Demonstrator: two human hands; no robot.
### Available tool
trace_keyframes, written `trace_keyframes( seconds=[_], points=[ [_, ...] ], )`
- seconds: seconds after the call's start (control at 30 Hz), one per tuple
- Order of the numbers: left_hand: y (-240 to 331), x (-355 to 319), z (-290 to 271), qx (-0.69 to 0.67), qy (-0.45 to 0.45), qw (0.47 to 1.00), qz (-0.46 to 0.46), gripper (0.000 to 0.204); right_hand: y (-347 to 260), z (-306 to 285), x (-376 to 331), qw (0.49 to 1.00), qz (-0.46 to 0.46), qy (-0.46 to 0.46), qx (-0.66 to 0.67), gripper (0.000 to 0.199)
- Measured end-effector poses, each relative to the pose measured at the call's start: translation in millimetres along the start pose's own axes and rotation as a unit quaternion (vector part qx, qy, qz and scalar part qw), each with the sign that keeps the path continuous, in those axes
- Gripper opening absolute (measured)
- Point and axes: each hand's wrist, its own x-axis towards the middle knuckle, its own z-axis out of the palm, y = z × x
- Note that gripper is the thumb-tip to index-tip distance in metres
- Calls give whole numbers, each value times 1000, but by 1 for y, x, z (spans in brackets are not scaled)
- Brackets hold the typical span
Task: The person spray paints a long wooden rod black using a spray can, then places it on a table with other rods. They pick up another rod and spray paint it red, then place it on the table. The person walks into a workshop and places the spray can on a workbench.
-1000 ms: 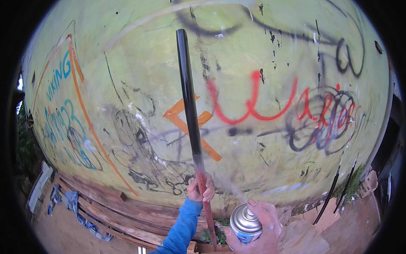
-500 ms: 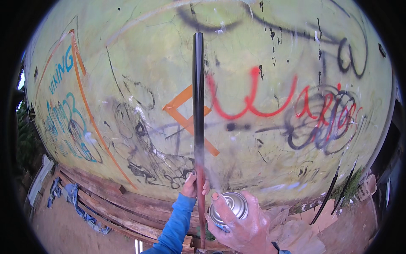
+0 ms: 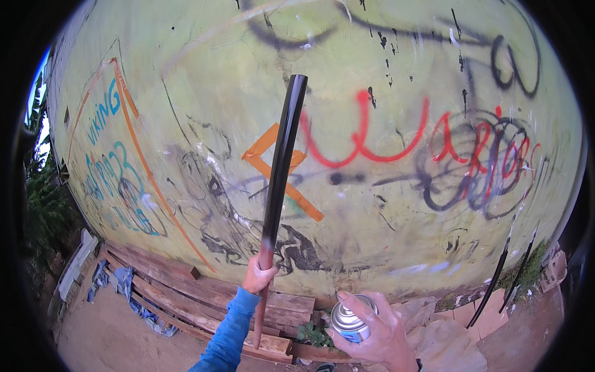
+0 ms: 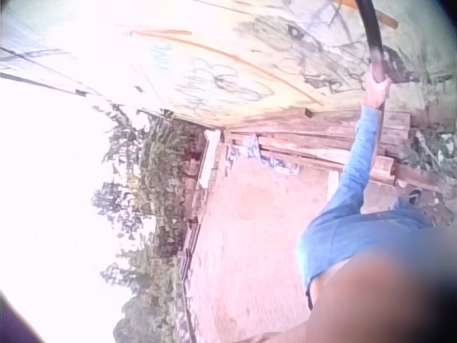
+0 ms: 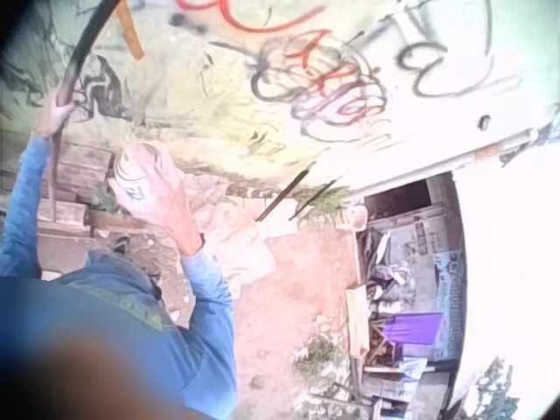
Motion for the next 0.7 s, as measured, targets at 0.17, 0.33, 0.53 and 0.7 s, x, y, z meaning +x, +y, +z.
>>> trace_keyframes(
  seconds=[0.17, 0.33, 0.53, 0.7],
  points=[
    [-6, -27, -19, 55, 11, 998, 23, 21, -24, -39, 112, 985, -115, 115, 65, 63],
    [-24, -47, -50, 84, 10, 994, 69, 16, -31, -78, 167, 927, -133, 317, 152, 67],
    [-55, -67, -107, 123, -38, 992, -12, 18, -59, -33, 64, 983, -147, -105, 20, 64],
    [-91, -83, -172, 238, -179, 946, -127, 21, -17, -42, -1, 990, 17, -139, 10, 72]
  ],
)
